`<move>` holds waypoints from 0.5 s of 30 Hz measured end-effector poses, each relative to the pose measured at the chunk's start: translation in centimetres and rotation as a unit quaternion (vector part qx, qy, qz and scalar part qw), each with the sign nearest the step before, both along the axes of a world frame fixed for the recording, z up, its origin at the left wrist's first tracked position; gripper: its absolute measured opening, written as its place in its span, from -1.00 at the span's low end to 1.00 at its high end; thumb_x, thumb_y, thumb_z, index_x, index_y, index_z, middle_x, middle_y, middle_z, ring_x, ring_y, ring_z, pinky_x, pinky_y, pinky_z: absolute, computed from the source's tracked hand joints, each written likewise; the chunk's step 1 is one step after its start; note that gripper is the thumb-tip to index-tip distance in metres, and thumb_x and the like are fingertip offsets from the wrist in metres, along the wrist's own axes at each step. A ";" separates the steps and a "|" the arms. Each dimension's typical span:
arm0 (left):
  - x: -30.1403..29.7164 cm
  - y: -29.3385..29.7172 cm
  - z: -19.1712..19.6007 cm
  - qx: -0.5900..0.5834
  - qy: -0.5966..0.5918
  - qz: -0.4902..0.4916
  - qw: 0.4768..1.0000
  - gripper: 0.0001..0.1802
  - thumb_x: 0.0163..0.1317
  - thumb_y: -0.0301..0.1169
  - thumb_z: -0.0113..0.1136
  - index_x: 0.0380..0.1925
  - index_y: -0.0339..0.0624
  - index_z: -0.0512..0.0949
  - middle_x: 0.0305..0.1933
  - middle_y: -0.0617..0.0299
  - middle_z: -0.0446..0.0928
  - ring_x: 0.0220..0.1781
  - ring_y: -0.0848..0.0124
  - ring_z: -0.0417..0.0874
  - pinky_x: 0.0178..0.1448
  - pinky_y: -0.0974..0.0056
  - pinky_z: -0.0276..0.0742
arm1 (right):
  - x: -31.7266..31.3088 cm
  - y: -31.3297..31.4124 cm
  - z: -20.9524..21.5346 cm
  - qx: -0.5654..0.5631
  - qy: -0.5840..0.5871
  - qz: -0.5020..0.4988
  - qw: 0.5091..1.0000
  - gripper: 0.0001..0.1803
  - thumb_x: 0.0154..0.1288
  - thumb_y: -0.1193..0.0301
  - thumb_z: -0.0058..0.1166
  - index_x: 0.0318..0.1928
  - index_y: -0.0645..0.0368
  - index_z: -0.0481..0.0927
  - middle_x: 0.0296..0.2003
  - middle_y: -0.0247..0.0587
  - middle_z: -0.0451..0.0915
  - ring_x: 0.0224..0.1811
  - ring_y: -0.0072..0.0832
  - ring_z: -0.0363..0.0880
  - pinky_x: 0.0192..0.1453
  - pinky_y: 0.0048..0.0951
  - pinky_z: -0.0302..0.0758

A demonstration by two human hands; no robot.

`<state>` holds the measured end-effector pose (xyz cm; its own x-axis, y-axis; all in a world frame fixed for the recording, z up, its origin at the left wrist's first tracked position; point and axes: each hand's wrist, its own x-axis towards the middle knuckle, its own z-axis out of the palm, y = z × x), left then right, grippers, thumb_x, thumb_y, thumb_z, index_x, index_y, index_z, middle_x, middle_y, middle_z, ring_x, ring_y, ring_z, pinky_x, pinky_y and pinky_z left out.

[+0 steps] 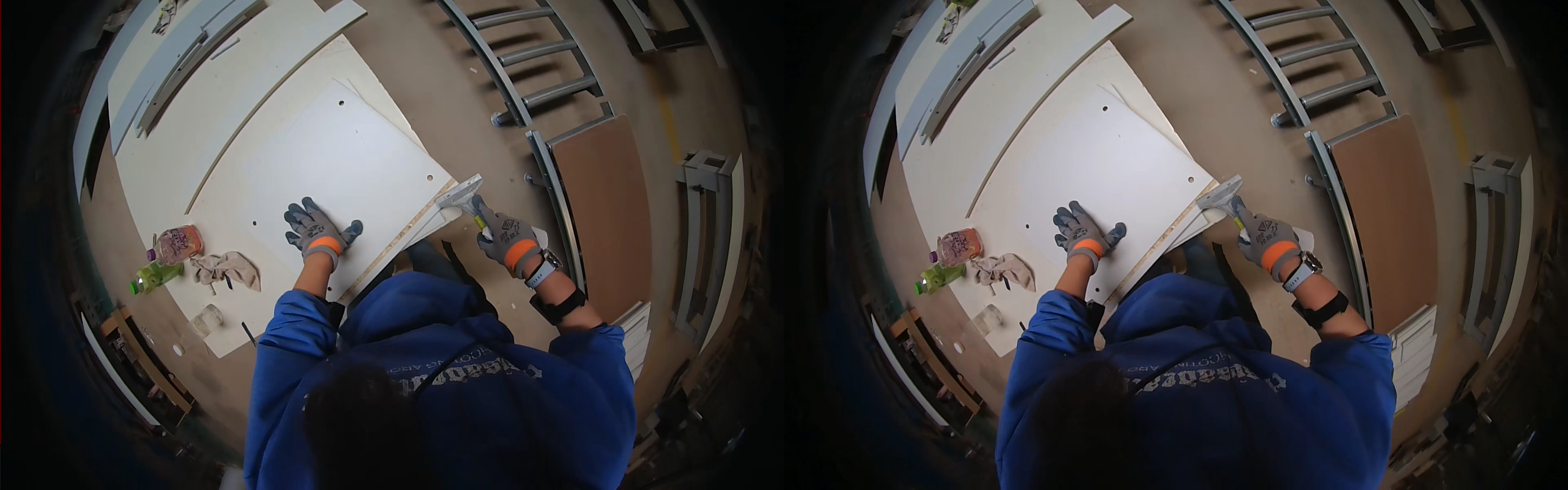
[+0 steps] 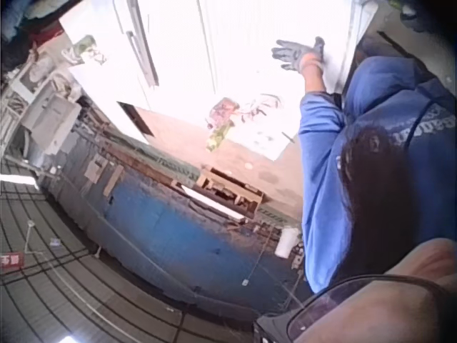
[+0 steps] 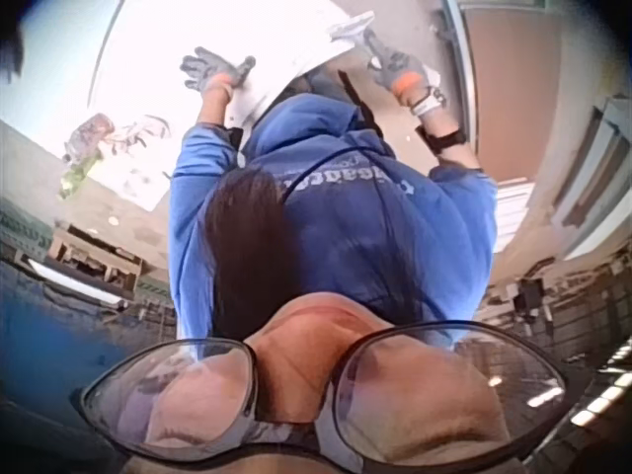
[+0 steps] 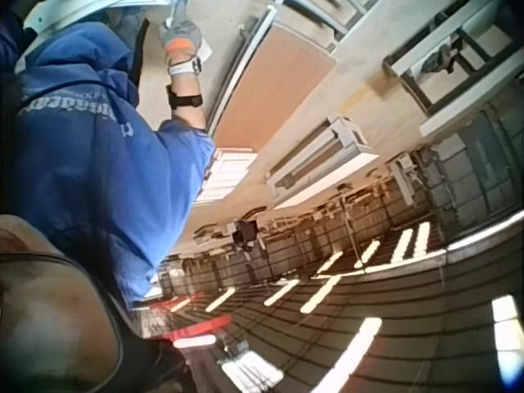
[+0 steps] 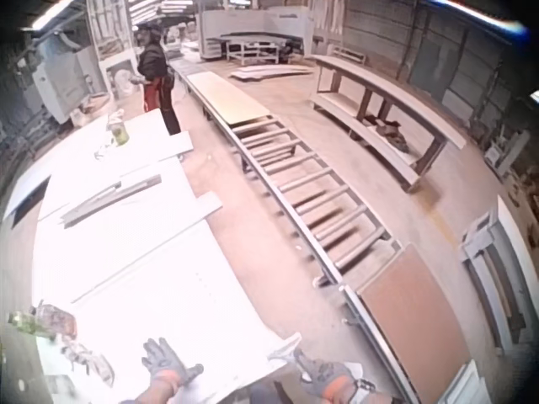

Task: Cleaning a white wood panel with a cloth and liquid, then scraping the edge, marking a piece of wood with a marker, and stacking panels.

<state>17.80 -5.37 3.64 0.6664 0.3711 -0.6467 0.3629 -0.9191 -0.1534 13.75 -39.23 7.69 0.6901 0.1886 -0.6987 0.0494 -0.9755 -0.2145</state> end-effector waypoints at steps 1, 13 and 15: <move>0.1 -0.1 -0.3 -0.003 0.015 -0.004 1.000 0.44 -0.20 0.32 0.33 0.42 -0.34 -0.25 0.50 -0.29 -0.29 0.54 -0.17 -0.31 0.47 -0.22 -0.16 | -0.2 0.0 -0.1 -0.003 0.015 -0.004 1.000 -0.24 0.26 0.16 -0.04 0.43 -0.01 0.02 -0.12 0.02 0.58 -0.13 -0.07 0.62 -0.05 -0.13 0.53; 2.6 -2.0 0.0 0.081 0.130 0.006 0.988 0.46 -0.24 0.31 0.39 0.42 -0.33 -0.24 0.49 -0.30 -0.25 0.53 -0.18 -0.24 0.49 -0.13 -0.03 | 1.5 0.7 -0.9 0.034 0.017 0.003 0.999 -0.22 0.23 0.11 -0.05 0.43 -0.06 0.03 -0.17 0.00 0.58 -0.16 -0.09 0.61 -0.07 -0.19 0.51; 2.6 -1.8 -0.5 0.087 0.138 0.003 0.987 0.46 -0.24 0.31 0.39 0.42 -0.33 -0.24 0.49 -0.30 -0.25 0.53 -0.18 -0.24 0.50 -0.13 -0.03 | 2.1 0.7 -0.9 0.040 0.018 0.008 0.999 -0.20 0.22 0.09 -0.05 0.45 -0.10 0.01 -0.17 0.02 0.57 -0.16 -0.07 0.60 -0.05 -0.19 0.50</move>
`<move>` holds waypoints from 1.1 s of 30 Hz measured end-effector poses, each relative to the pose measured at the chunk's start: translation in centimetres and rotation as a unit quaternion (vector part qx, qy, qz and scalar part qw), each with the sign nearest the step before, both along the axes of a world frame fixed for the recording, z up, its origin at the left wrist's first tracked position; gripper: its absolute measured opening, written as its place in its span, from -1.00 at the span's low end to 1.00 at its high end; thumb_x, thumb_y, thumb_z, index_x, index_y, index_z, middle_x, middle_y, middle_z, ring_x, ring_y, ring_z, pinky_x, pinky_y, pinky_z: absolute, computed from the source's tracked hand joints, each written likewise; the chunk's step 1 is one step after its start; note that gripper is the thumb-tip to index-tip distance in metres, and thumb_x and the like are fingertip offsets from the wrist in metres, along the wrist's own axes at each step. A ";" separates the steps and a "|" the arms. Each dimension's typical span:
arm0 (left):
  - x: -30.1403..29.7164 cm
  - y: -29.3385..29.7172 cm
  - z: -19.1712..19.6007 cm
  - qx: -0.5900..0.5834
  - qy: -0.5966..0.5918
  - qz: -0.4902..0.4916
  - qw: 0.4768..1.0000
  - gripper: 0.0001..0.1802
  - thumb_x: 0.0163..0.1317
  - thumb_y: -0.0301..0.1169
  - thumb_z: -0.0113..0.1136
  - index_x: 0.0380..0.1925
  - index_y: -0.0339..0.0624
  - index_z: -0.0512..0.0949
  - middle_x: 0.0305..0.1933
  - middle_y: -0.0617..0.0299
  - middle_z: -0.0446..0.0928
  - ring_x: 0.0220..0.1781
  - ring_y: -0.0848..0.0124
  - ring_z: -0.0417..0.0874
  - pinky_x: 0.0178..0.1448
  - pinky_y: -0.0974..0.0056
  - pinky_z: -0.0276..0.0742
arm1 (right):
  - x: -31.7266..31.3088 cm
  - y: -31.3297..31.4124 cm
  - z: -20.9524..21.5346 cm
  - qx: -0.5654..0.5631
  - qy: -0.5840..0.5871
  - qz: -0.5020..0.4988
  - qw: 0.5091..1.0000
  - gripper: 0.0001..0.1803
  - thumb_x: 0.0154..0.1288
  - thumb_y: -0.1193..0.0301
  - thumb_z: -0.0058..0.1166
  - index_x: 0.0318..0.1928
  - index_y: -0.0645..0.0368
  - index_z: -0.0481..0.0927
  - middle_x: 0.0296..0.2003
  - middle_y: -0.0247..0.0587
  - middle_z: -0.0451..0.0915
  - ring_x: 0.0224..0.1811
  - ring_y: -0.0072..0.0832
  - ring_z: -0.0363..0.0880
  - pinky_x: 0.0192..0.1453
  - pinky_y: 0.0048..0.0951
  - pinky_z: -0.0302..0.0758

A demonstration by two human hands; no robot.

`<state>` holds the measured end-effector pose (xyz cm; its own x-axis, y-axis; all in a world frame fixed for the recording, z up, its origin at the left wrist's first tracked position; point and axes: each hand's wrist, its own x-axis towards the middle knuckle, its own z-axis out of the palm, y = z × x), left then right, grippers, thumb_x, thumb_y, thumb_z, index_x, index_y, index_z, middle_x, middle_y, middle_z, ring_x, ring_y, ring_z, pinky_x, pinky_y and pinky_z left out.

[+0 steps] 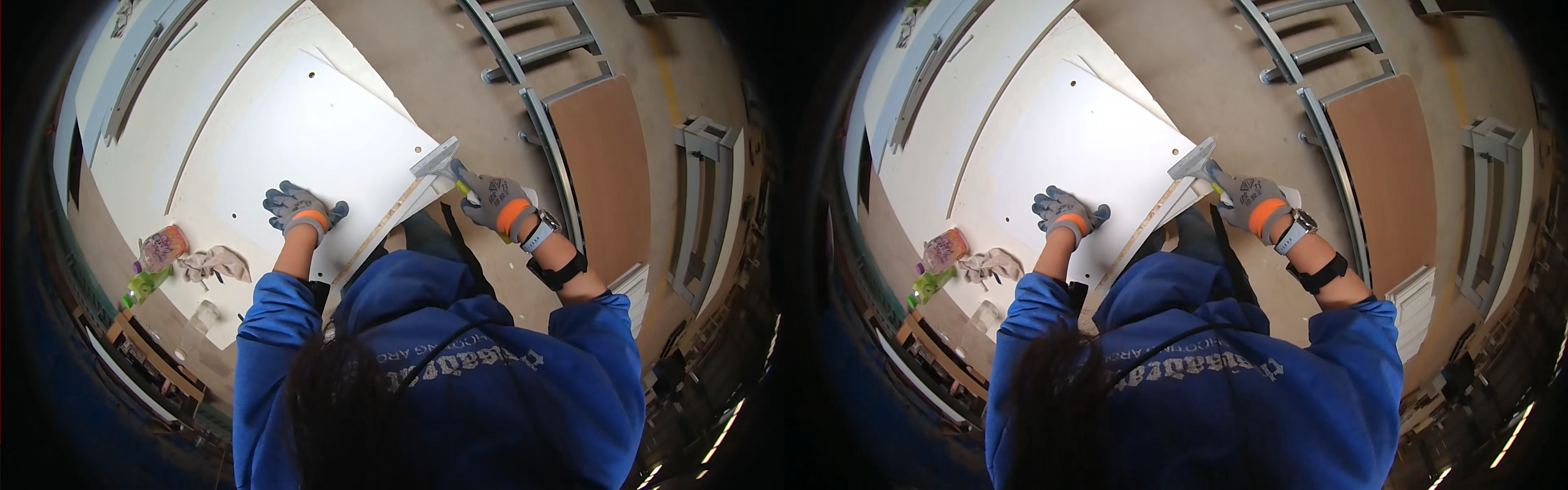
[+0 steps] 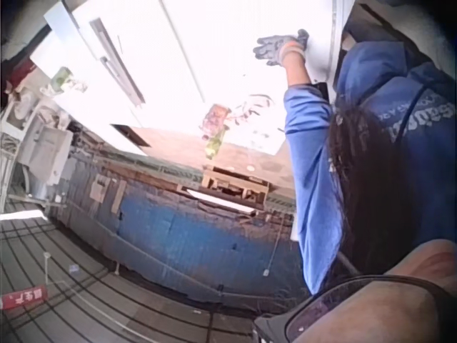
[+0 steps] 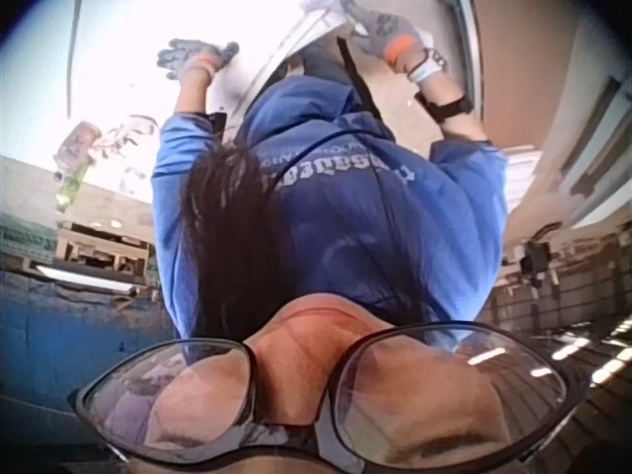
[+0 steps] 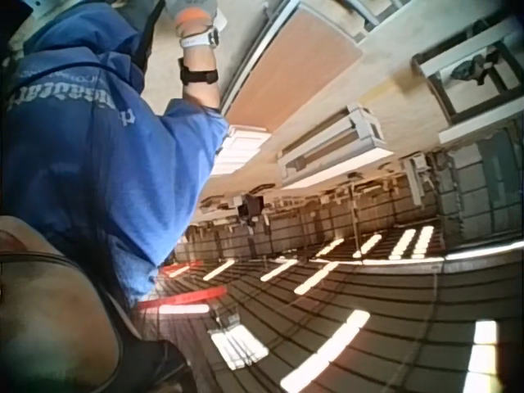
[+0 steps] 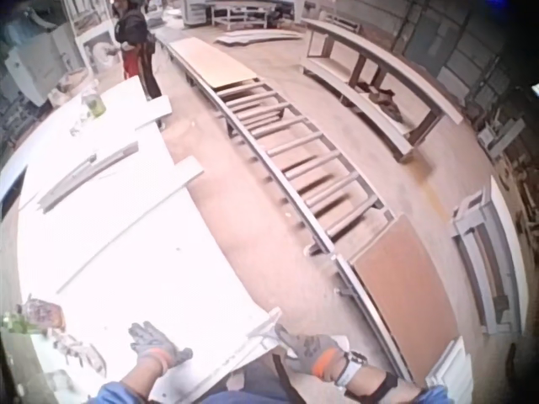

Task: Cleaning a white wood panel with a cloth and liquid, then scraping the edge, marking a piece of wood with a marker, and stacking panels.

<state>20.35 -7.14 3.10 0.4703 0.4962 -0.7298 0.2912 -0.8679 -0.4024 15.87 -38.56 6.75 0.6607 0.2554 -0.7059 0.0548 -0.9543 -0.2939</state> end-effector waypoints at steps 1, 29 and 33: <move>0.1 0.1 -0.2 0.000 -0.001 0.001 1.000 0.46 -0.24 0.31 0.39 0.42 -0.34 -0.23 0.49 -0.30 -0.25 0.53 -0.18 -0.23 0.50 -0.12 -0.04 | 0.4 0.0 0.0 -0.005 0.012 0.009 1.000 -0.20 0.22 0.09 -0.06 0.44 -0.11 0.01 -0.16 0.02 0.58 -0.17 -0.07 0.60 -0.05 -0.19 0.50; 0.1 0.6 1.4 -0.059 -0.047 0.042 0.996 0.46 -0.29 0.22 0.48 0.42 -0.32 -0.17 0.47 -0.37 -0.25 0.51 -0.28 -0.29 0.48 -0.23 -0.13 | 7.0 7.2 1.2 -0.095 0.047 0.042 0.993 -0.33 0.18 0.15 -0.06 0.34 -0.15 0.23 -0.13 -0.05 0.64 -0.07 -0.13 0.61 0.02 -0.18 0.52; 0.0 1.1 -0.1 -0.076 -0.050 0.049 0.995 0.42 -0.21 0.21 0.44 0.43 -0.32 -0.21 0.48 -0.36 -0.27 0.50 -0.33 -0.35 0.46 -0.34 -0.22 | 10.5 9.3 -1.3 -0.064 -0.029 0.046 0.996 -0.37 0.17 0.16 -0.07 0.30 -0.08 0.30 -0.07 -0.03 0.62 -0.03 -0.11 0.59 0.06 -0.20 0.50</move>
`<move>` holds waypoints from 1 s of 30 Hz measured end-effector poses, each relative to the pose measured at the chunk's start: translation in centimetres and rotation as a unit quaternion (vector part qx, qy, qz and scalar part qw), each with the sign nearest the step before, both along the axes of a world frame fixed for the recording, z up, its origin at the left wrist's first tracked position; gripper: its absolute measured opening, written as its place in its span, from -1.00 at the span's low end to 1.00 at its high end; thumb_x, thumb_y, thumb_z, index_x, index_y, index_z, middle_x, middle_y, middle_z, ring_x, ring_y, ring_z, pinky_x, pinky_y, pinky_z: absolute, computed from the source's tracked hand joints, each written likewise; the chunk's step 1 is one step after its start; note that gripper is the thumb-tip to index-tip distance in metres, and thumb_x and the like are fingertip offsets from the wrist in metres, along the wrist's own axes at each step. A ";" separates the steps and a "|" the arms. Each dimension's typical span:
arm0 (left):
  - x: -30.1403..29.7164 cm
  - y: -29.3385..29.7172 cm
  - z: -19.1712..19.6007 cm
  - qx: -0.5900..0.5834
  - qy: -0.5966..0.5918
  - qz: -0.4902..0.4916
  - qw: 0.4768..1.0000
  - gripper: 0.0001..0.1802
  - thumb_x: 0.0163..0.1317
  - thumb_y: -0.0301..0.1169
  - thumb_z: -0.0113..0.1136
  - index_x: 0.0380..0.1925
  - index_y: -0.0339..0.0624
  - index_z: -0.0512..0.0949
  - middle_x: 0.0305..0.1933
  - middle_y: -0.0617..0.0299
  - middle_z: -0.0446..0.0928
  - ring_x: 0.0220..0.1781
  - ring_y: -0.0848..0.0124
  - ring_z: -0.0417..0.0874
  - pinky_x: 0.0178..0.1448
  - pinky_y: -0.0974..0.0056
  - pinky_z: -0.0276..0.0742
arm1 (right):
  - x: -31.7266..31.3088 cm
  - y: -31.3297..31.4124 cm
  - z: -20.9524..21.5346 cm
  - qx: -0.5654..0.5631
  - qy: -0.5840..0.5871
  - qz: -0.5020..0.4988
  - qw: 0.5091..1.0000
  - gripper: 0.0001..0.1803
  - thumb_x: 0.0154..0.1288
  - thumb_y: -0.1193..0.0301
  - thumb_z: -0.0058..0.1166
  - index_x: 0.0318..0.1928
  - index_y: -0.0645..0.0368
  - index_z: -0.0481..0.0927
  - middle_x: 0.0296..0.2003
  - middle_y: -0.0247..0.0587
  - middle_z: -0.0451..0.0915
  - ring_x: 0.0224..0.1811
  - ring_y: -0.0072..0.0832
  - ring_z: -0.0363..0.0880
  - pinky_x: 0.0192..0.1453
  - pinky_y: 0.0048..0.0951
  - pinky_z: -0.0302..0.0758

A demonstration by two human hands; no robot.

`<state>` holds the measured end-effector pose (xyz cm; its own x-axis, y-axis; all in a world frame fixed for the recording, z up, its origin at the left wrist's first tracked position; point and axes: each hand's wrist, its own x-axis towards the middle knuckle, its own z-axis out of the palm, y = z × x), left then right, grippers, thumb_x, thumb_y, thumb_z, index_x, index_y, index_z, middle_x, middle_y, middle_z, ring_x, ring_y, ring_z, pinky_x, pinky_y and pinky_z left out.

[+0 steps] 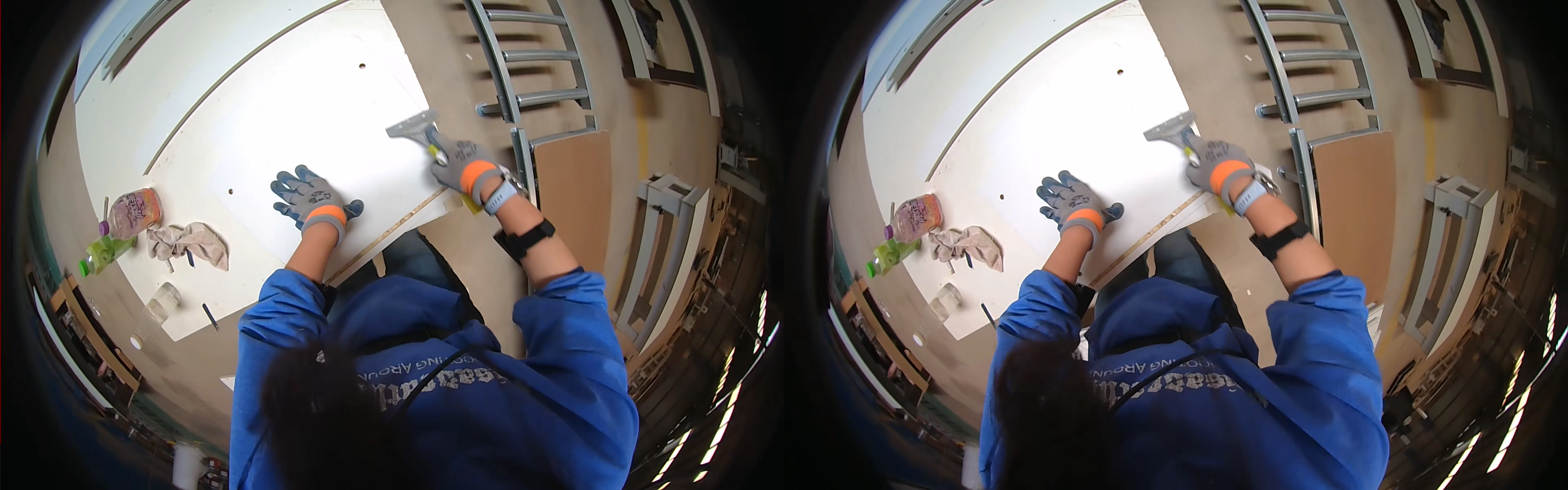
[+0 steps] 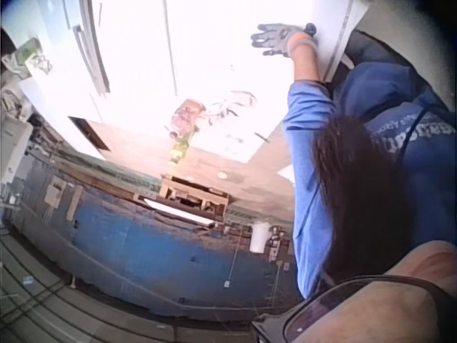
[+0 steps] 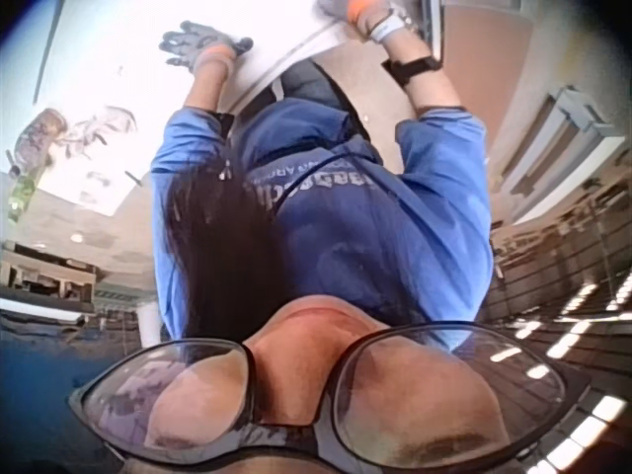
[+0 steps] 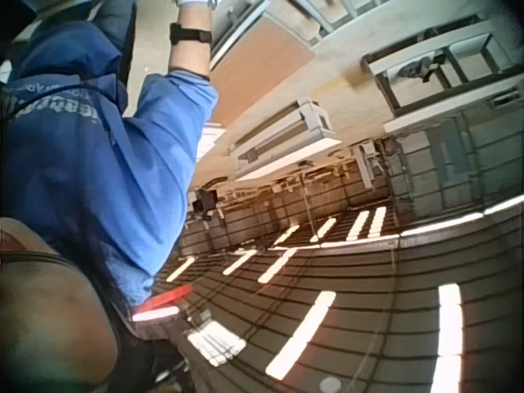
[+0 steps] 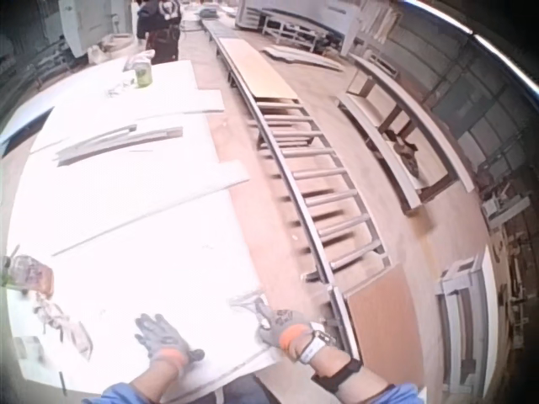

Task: Cleaning a white wood panel with a cloth and liquid, then scraping the edge, marking a piece of wood with a marker, and stacking panels.

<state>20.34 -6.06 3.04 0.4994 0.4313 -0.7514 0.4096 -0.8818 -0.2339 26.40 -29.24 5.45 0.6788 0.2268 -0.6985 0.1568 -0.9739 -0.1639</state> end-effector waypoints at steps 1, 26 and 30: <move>-0.1 0.1 0.2 -0.001 0.001 0.007 1.000 0.42 -0.21 0.21 0.44 0.43 -0.32 -0.21 0.48 -0.36 -0.27 0.50 -0.33 -0.35 0.46 -0.34 -0.22 | 1.5 0.9 -0.6 -0.001 0.001 0.007 1.000 -0.37 0.17 0.16 -0.07 0.30 -0.08 0.30 -0.07 -0.03 0.62 -0.03 -0.11 0.59 0.06 -0.20 0.50; 0.9 0.1 1.1 0.008 0.080 0.006 0.997 0.34 -0.11 0.15 0.40 0.44 -0.29 -0.23 0.50 -0.32 -0.29 0.51 -0.28 -0.29 0.49 -0.23 -0.20 | 15.5 9.6 -0.3 0.017 -0.010 0.131 0.991 -0.42 0.16 0.19 -0.09 0.22 0.01 0.36 -0.02 -0.02 0.60 0.02 -0.12 0.57 0.08 -0.18 0.51; 0.2 0.5 0.1 -0.026 0.073 0.045 0.996 0.37 -0.14 0.19 0.39 0.44 -0.29 -0.25 0.50 -0.33 -0.32 0.51 -0.29 -0.33 0.49 -0.23 -0.23 | 16.2 8.2 -1.2 0.017 -0.032 0.189 0.981 -0.46 0.19 0.21 -0.11 0.22 -0.03 0.39 -0.03 -0.05 0.60 0.01 -0.15 0.59 0.06 -0.19 0.52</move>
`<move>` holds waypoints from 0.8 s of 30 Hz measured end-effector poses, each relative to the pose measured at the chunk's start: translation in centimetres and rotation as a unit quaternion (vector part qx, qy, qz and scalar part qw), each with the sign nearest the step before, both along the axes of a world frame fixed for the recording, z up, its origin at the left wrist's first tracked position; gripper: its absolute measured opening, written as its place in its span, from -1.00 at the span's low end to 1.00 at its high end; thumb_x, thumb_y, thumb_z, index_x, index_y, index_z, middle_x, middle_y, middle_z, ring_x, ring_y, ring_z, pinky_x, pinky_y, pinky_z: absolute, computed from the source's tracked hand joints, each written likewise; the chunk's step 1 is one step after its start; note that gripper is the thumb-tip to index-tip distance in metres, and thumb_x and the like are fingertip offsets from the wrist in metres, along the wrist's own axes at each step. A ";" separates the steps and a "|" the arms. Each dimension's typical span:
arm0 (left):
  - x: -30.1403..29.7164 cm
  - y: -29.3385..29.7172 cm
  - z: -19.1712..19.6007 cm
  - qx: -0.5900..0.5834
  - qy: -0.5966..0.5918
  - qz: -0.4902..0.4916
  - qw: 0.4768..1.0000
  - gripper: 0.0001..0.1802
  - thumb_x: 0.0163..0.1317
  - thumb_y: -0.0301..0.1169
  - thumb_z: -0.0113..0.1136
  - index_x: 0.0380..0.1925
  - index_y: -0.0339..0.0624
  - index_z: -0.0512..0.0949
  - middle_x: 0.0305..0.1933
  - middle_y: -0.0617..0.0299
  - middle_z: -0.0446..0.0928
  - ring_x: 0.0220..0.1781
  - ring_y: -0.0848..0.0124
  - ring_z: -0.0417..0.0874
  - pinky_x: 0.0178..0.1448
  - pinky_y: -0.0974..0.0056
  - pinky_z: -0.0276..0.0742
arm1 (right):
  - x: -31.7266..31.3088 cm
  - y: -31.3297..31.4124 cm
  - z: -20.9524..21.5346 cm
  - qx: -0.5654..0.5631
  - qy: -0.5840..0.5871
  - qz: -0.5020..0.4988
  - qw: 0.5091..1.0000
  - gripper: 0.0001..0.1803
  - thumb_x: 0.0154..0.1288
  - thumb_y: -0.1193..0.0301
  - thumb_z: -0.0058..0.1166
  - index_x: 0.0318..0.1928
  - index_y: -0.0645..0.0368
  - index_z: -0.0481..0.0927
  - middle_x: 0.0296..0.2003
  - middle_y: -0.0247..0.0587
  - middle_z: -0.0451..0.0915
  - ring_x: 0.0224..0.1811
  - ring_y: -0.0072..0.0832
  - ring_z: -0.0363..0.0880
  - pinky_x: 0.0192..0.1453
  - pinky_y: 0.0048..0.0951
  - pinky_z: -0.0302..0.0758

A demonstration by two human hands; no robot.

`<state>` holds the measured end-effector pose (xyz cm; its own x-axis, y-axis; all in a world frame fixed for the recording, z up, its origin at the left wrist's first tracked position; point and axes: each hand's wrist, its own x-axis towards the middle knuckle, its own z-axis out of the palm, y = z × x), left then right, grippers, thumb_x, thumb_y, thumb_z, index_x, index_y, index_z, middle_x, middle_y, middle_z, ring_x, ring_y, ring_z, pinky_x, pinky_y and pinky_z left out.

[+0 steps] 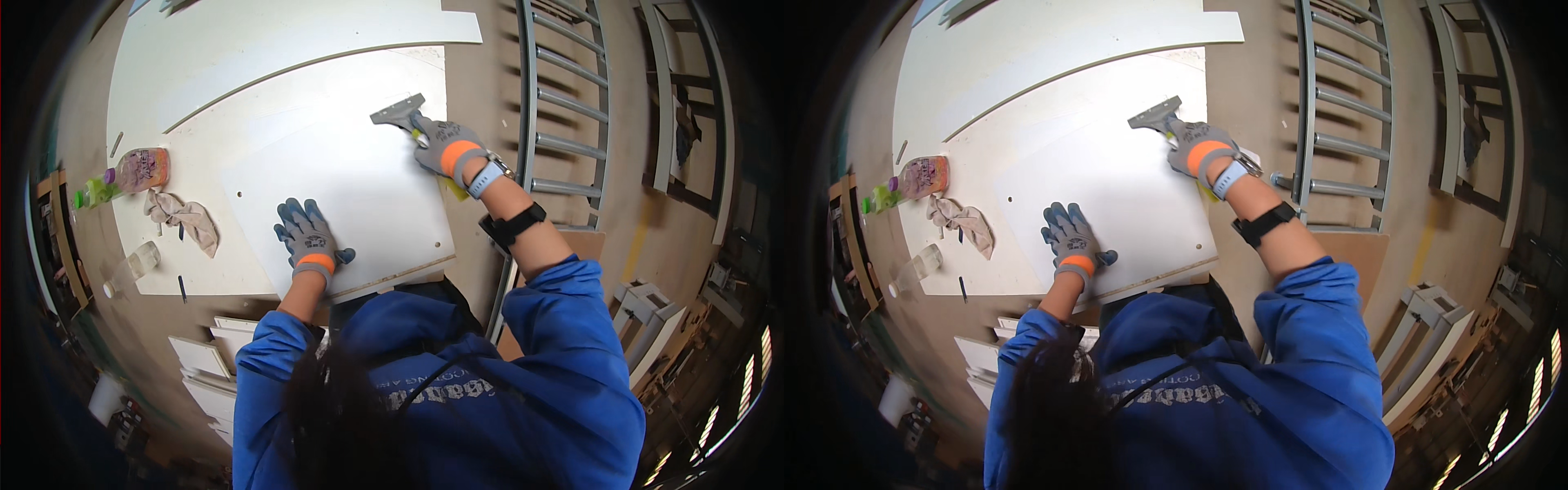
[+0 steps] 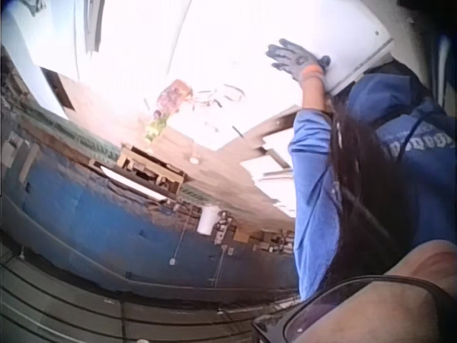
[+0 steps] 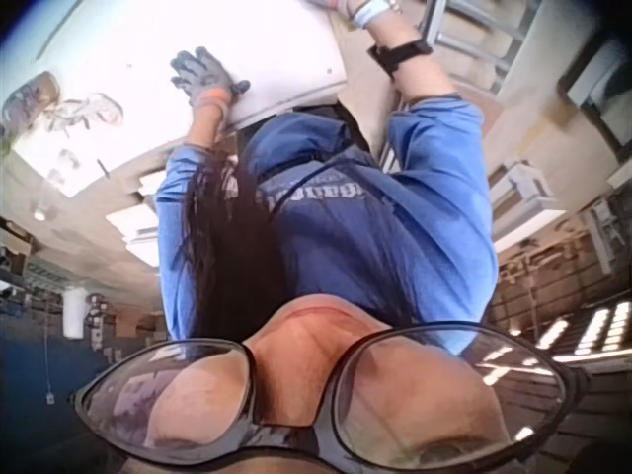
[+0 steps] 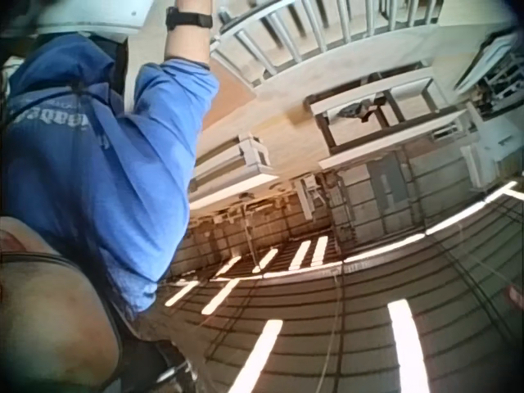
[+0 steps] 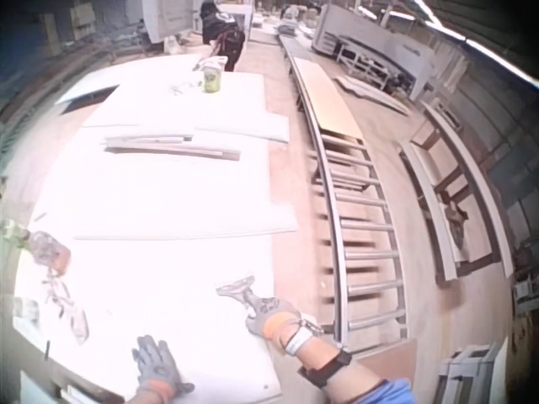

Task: Cleaning a white wood panel with a cloth and liquid, then scraping the edge, marking a piece of wood with a marker, and stacking panels.

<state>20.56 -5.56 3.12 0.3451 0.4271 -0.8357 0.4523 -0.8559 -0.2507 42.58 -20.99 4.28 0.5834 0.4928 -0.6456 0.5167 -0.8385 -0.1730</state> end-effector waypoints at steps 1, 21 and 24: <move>-0.1 0.0 0.0 -0.008 0.010 0.000 1.000 0.38 -0.14 0.19 0.39 0.44 -0.29 -0.25 0.50 -0.33 -0.32 0.51 -0.29 -0.32 0.50 -0.22 -0.24 | 0.8 -0.4 -0.2 0.003 -0.001 0.009 1.000 -0.46 0.19 0.21 -0.11 0.22 -0.03 0.39 -0.03 -0.05 0.60 0.01 -0.15 0.59 0.06 -0.19 0.52; -1.5 1.4 0.7 -0.056 -0.059 0.028 0.996 0.24 -0.06 0.20 0.30 0.45 -0.18 -0.14 0.52 -0.24 -0.36 0.53 -0.21 -0.42 0.48 -0.30 -0.46 | 6.1 11.6 4.4 -0.184 0.044 0.411 0.892 -0.31 0.17 0.32 -0.01 0.34 -0.47 0.23 -0.23 -0.24 0.65 -0.21 -0.26 0.65 -0.18 -0.28 0.56; -2.1 1.4 -0.3 -0.086 -0.075 0.028 0.993 0.29 -0.13 0.18 0.35 0.46 -0.15 -0.15 0.52 -0.22 -0.35 0.54 -0.18 -0.42 0.48 -0.29 -0.46 | 4.6 13.9 4.2 -0.197 0.040 0.435 0.878 -0.32 0.17 0.33 -0.02 0.33 -0.46 0.25 -0.25 -0.24 0.65 -0.22 -0.27 0.66 -0.18 -0.28 0.57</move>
